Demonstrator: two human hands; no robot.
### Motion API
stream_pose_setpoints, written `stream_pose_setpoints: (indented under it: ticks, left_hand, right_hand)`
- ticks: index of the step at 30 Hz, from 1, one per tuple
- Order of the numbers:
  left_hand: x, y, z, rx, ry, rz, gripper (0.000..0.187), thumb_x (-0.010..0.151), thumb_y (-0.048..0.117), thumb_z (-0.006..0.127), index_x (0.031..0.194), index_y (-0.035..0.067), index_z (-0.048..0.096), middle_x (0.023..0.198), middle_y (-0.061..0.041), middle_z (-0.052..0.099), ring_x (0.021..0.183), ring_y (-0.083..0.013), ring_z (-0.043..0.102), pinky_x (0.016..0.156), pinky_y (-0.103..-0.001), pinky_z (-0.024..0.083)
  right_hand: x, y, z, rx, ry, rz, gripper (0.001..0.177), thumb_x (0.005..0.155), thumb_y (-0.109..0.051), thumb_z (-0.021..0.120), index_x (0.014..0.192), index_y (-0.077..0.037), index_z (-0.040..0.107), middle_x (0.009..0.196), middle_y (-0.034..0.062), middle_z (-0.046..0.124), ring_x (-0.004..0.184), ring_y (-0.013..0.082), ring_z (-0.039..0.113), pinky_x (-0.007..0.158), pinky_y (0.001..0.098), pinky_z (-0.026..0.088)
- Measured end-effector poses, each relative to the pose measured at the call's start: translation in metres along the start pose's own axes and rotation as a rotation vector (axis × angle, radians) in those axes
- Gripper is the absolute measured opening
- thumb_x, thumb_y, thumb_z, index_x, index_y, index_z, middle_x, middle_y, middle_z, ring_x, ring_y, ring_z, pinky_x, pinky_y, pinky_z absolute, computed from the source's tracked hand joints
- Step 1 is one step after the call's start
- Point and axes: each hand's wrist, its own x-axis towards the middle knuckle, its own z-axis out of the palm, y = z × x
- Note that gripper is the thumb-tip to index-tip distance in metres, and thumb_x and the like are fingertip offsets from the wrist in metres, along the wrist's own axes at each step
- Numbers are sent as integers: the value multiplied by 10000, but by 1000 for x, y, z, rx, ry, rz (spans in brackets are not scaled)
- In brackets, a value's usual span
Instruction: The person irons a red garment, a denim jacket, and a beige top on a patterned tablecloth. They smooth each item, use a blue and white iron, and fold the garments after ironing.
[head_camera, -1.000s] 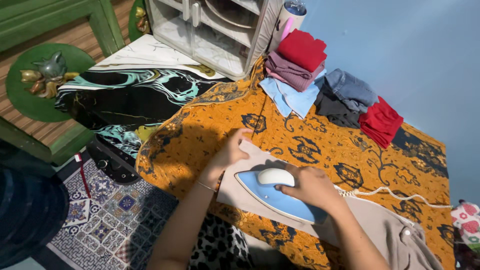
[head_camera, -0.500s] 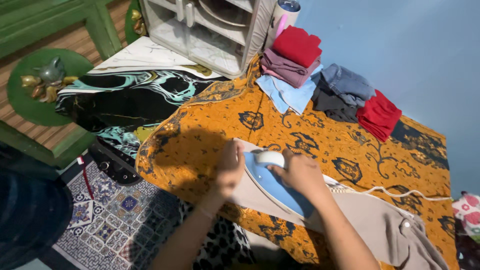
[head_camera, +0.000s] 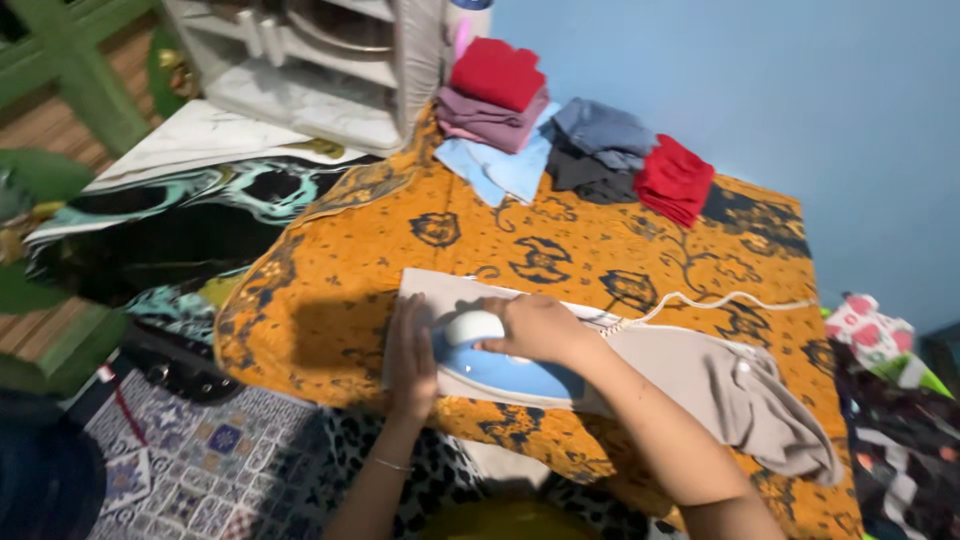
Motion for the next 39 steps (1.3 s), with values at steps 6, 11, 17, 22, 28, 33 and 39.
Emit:
stream_pose_setpoints:
  ticks: [6, 11, 17, 22, 28, 33, 39]
  left_hand:
    - [2, 1, 11, 768, -541, 163, 630, 982, 587, 448, 1440, 159, 510, 1600, -75, 373, 1492, -340, 312, 1154, -713, 151]
    - [4, 0, 14, 840, -550, 201, 756, 888, 671, 484, 1476, 196, 495, 1627, -57, 353, 1503, -314, 297, 1173, -705, 137]
    - [1, -2, 15, 840, -523, 196, 810, 834, 709, 517, 1472, 212, 493, 1622, -40, 361, 1507, -289, 300, 1147, -729, 148]
    - [2, 0, 16, 860, -534, 198, 834, 832, 727, 525, 1482, 205, 485, 1636, -33, 351, 1518, -271, 294, 1155, -736, 167]
    - [16, 13, 21, 959, -680, 48, 909, 776, 689, 596, 1539, 229, 418, 1643, -26, 325, 1501, -307, 250, 1103, -721, 188]
    - [-13, 52, 74, 653, -692, 99, 799, 868, 537, 650, 1513, 124, 422, 1578, -129, 407, 1484, -377, 308, 1163, -626, 246]
    - [-81, 134, 185, 284, -1156, 530, 934, 812, 589, 720, 1503, 64, 375, 1641, -136, 264, 1528, -325, 153, 1180, -635, 62]
  right_hand:
    - [-67, 30, 10, -16, -17, 184, 606, 859, -512, 708, 1305, -120, 590, 865, 221, 736, 880, 403, 723, 792, 506, 565]
    - [-126, 83, 13, -103, -40, 563, 611, 941, -550, 618, 1267, -34, 582, 900, 241, 726, 891, 409, 744, 818, 494, 593]
    - [-194, 152, 12, -105, 114, 829, 668, 901, -577, 649, 1277, -29, 590, 946, 268, 727, 950, 425, 727, 853, 517, 573]
    - [-215, 169, 22, -110, 190, 845, 592, 877, -544, 720, 1215, -63, 649, 943, 233, 726, 918, 410, 711, 810, 498, 570]
    - [-252, 204, -18, 313, 511, 882, 398, 757, -236, 798, 1121, -79, 751, 775, 123, 772, 648, 223, 730, 668, 378, 575]
    - [-259, 278, -28, 422, 1059, 792, 237, 886, -145, 750, 1068, -2, 698, 791, 91, 675, 683, 196, 634, 618, 377, 493]
    - [-206, 382, 23, 219, 1561, 461, 209, 893, -38, 731, 1067, 21, 633, 952, 99, 665, 897, 193, 625, 828, 347, 512]
